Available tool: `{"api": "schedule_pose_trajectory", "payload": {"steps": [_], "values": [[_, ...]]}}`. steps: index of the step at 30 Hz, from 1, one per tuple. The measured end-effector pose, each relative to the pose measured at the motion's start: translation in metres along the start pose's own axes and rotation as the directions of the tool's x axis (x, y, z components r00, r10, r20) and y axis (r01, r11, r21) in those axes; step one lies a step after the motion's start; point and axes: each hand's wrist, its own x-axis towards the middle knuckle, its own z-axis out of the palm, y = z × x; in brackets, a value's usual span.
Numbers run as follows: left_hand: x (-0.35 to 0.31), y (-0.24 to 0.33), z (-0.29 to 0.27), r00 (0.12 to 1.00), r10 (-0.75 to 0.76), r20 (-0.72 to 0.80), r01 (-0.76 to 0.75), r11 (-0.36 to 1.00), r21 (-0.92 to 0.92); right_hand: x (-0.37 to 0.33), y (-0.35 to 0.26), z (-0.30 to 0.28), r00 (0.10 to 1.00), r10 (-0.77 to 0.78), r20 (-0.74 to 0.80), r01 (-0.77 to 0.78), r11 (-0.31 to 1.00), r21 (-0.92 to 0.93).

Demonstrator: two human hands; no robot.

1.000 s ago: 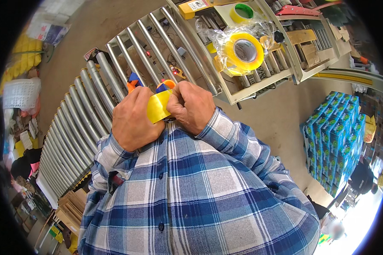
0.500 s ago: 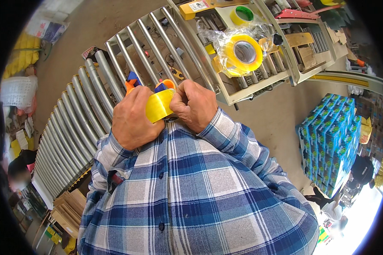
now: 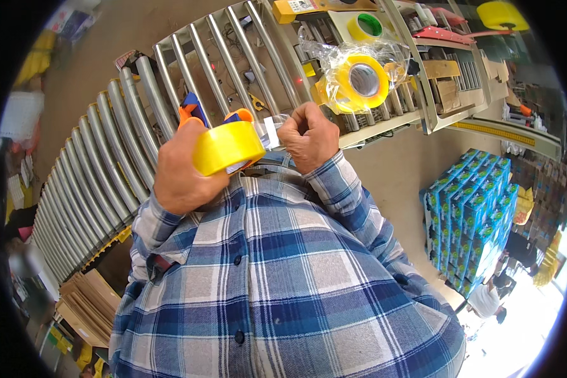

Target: The person assembles yellow tape rolls into orange and blue plastic dispensers. They repeatedly insert the tape roll into the dispenser, pull the tape through the slot, and place the completed unit on a nearby surface. The process is repeated multiple times with new tape rolls and dispensers.

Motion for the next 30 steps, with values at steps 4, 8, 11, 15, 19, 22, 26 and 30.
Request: {"api": "schedule_pose_trajectory", "payload": {"steps": [4, 8, 11, 15, 19, 22, 26, 30], "values": [[-0.01, -0.014, 0.003, 1.0, -0.012, -0.009, 0.012, 0.999, -0.049, -0.008, -0.006, -0.004, 0.969, 0.155, 0.191, -0.222, 0.888, 0.403], [-0.022, -0.03, 0.011, 0.99, -0.143, -0.002, 0.139, 0.964, -0.228, -0.005, -0.009, -0.006, 0.941, 0.206, 0.269, -0.317, 0.818, 0.48], [-0.027, -0.036, 0.02, 0.971, -0.239, -0.007, 0.224, 0.918, -0.327, -0.002, -0.01, -0.003, 0.95, 0.173, 0.26, -0.286, 0.814, 0.506], [-0.039, -0.038, 0.032, 0.93, -0.365, 0.041, 0.346, 0.835, -0.428, 0.003, -0.008, -0.006, 0.936, 0.242, 0.257, -0.34, 0.811, 0.475], [-0.058, -0.047, 0.049, 0.842, -0.533, 0.087, 0.488, 0.684, -0.543, 0.009, 0.008, -0.006, 0.903, 0.317, 0.291, -0.424, 0.763, 0.487], [-0.071, -0.05, 0.064, 0.784, -0.615, 0.084, 0.527, 0.586, -0.616, 0.014, 0.017, 0.0, 0.873, 0.326, 0.363, -0.471, 0.754, 0.458], [-0.088, -0.068, 0.097, 0.777, -0.622, 0.097, 0.471, 0.472, -0.745, 0.008, -0.003, 0.003, 0.827, 0.247, 0.505, -0.452, 0.826, 0.336], [-0.084, -0.082, 0.122, 0.87, -0.483, 0.098, 0.383, 0.537, -0.752, -0.016, -0.028, 0.006, 0.816, 0.175, 0.551, -0.305, 0.94, 0.155]]}}
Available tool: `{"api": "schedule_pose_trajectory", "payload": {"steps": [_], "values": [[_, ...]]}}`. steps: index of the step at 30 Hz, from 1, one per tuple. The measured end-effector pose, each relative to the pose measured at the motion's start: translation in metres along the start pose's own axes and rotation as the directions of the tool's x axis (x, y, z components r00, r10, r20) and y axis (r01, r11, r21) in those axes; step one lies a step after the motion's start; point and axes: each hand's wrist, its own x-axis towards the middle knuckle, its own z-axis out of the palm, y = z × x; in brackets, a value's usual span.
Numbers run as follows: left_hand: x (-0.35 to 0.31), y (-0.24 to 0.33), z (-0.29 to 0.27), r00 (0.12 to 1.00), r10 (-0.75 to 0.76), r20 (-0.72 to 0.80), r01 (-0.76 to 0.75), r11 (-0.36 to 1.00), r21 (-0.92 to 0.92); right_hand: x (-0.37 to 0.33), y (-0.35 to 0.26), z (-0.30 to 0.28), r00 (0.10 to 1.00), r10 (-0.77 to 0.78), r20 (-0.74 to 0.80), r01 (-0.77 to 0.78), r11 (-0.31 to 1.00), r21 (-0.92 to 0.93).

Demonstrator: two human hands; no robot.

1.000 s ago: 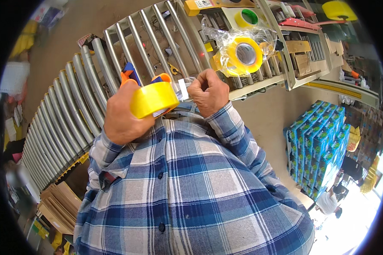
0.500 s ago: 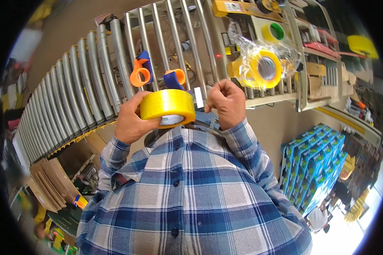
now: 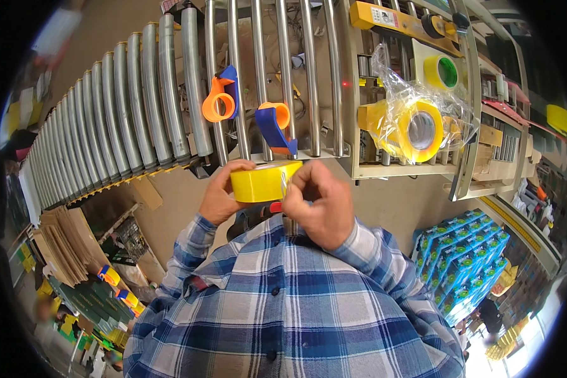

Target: The person assembles yellow tape rolls into orange and blue plastic dispensers. They repeatedly insert the tape roll into the dispenser, pull the tape through the slot, and place the completed unit on a nearby surface. The process is repeated multiple times with new tape rolls and dispensers.

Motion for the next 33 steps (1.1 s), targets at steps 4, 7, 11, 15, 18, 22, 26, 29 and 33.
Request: {"api": "schedule_pose_trajectory", "payload": {"steps": [4, 7, 11, 15, 18, 22, 26, 29, 33], "values": [[0.025, 0.011, -0.021, 0.949, -0.033, 0.312, -0.004, 0.993, 0.119, -0.015, -0.006, 0.003, 0.98, -0.162, -0.118, 0.147, 0.981, -0.13], [0.055, -0.011, -0.064, 0.976, -0.088, 0.198, 0.08, 0.996, 0.049, -0.023, -0.009, 0.002, 0.954, -0.18, -0.241, 0.165, 0.983, -0.081], [0.109, -0.029, -0.067, 0.93, 0.312, 0.196, -0.357, 0.628, 0.692, -0.03, -0.017, 0.0, 0.892, -0.2, -0.405, 0.196, 0.979, -0.05], [0.15, -0.015, -0.01, 0.853, 0.056, 0.519, -0.52, -0.001, 0.854, -0.04, -0.019, -0.005, 0.826, -0.201, -0.527, 0.205, 0.977, -0.053], [0.178, -0.034, 0.004, 0.84, -0.035, 0.541, -0.541, 0.02, 0.841, -0.05, -0.014, -0.012, 0.795, -0.213, -0.569, 0.219, 0.974, -0.058], [0.188, -0.027, -0.02, 0.792, 0.114, 0.6, -0.605, 0.275, 0.747, -0.058, -0.012, -0.014, 0.748, -0.217, -0.627, 0.244, 0.969, -0.045], [0.154, -0.022, -0.046, 0.902, 0.313, 0.299, -0.431, 0.587, 0.685, -0.059, -0.011, -0.02, 0.728, -0.214, -0.651, 0.256, 0.966, -0.031], [0.126, -0.017, -0.06, 0.949, -0.213, 0.233, 0.248, 0.96, -0.132, -0.055, -0.007, -0.026, 0.751, -0.224, -0.621, 0.273, 0.962, -0.016], [0.071, 0.018, -0.048, 0.97, -0.205, 0.129, 0.23, 0.608, -0.76, -0.045, -0.009, -0.037, 0.789, -0.272, -0.551, 0.311, 0.95, -0.023]]}}
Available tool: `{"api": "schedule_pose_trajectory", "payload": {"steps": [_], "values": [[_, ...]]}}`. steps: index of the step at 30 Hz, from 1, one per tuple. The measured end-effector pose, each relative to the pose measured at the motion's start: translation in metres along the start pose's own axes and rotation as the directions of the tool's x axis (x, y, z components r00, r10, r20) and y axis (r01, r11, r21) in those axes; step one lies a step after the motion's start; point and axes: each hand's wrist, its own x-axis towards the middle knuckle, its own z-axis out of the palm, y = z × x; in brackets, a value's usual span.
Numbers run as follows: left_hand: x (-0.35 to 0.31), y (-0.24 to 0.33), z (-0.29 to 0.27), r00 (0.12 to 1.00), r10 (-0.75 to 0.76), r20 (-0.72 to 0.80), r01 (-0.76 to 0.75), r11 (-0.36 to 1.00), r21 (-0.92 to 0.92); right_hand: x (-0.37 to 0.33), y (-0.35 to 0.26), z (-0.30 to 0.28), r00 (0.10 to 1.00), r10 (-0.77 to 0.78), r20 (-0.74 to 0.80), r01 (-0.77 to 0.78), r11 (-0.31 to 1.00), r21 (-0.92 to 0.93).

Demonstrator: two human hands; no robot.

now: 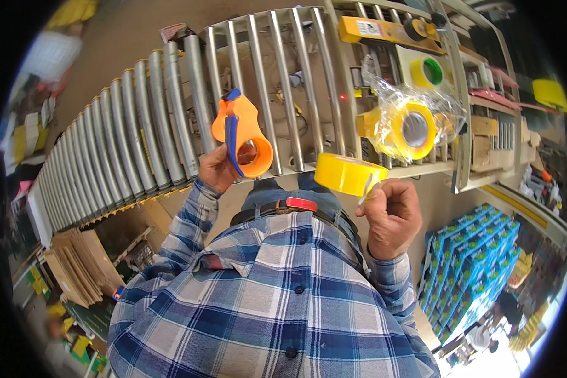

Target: The person assembles yellow tape rolls into orange and blue plastic dispensers. They repeatedly insert the tape roll into the dispenser, pull the tape through the slot, and place the completed unit on a nearby surface. The process is repeated multiple times with new tape rolls and dispensers.

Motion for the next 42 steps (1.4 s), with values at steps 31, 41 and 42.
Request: {"api": "schedule_pose_trajectory", "payload": {"steps": [31, 41, 42], "values": [[-0.061, -0.005, -0.129, 0.655, 0.628, -0.42, 0.054, 0.515, 0.855, 0.018, 0.01, -0.009, 0.95, -0.008, 0.313, -0.023, 0.995, 0.094], [-0.008, 0.006, -0.158, 0.323, 0.916, -0.237, 0.511, 0.042, 0.858, 0.021, 0.014, 0.008, 0.915, 0.041, 0.4, -0.026, 0.999, -0.042], [0.002, 0.0, -0.135, 0.357, 0.879, -0.317, 0.538, 0.084, 0.839, 0.017, 0.012, 0.013, 0.922, 0.043, 0.385, -0.027, 0.999, -0.046]]}}
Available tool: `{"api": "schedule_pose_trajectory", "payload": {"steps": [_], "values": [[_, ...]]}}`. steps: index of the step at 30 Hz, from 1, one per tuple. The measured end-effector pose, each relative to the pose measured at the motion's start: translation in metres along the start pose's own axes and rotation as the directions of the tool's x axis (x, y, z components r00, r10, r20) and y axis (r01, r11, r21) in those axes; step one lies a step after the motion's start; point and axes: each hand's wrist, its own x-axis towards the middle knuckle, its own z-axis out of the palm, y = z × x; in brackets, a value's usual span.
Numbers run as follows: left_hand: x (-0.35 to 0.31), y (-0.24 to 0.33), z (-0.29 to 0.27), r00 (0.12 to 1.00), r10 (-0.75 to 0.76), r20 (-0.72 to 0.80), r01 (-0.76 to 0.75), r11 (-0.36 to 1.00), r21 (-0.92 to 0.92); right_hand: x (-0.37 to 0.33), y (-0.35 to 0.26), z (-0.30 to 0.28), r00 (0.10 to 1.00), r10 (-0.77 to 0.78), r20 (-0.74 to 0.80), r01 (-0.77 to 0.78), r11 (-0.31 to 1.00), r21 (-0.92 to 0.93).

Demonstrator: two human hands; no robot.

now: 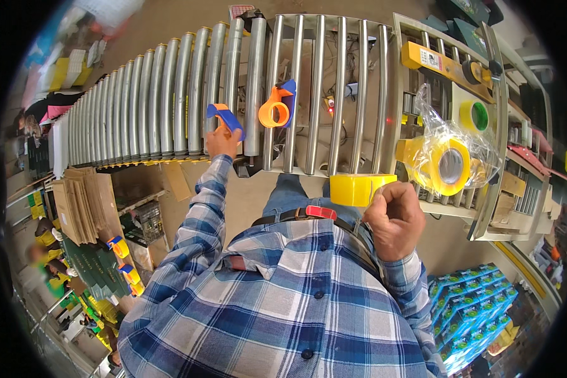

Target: The person assembles yellow tape rolls into orange and blue plastic dispensers. They repeatedly insert the tape roll into the dispenser, pull the tape through the slot, and place the completed unit on a nearby surface. The process is repeated multiple times with new tape rolls and dispensers.

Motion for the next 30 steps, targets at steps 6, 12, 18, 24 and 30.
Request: {"api": "schedule_pose_trajectory", "payload": {"steps": [6, 12, 18, 24, 30], "values": [[0.012, -0.033, -0.016, 0.991, 0.136, 0.009, -0.134, 0.985, -0.109, -0.004, -0.007, 0.047, 0.996, 0.045, -0.083, -0.046, 0.999, -0.016], [0.056, -0.05, 0.016, 0.792, -0.092, 0.603, 0.322, 0.903, -0.285, 0.011, -0.01, 0.105, 0.999, 0.033, -0.022, -0.034, 0.998, -0.056], [0.059, -0.028, -0.039, 0.985, 0.175, -0.008, -0.161, 0.891, -0.425, 0.017, -0.016, 0.165, 0.991, 0.039, 0.129, -0.032, 0.998, -0.061], [0.084, -0.055, 0.011, 0.975, 0.005, 0.222, 0.13, 0.796, -0.592, 0.026, -0.017, 0.189, 0.947, 0.019, 0.32, 0.035, 0.986, -0.164], [0.064, -0.064, -0.012, 0.975, 0.168, 0.142, -0.116, 0.941, -0.319, 0.033, -0.022, 0.203, 0.919, 0.05, 0.39, 0.048, 0.97, -0.237]]}}
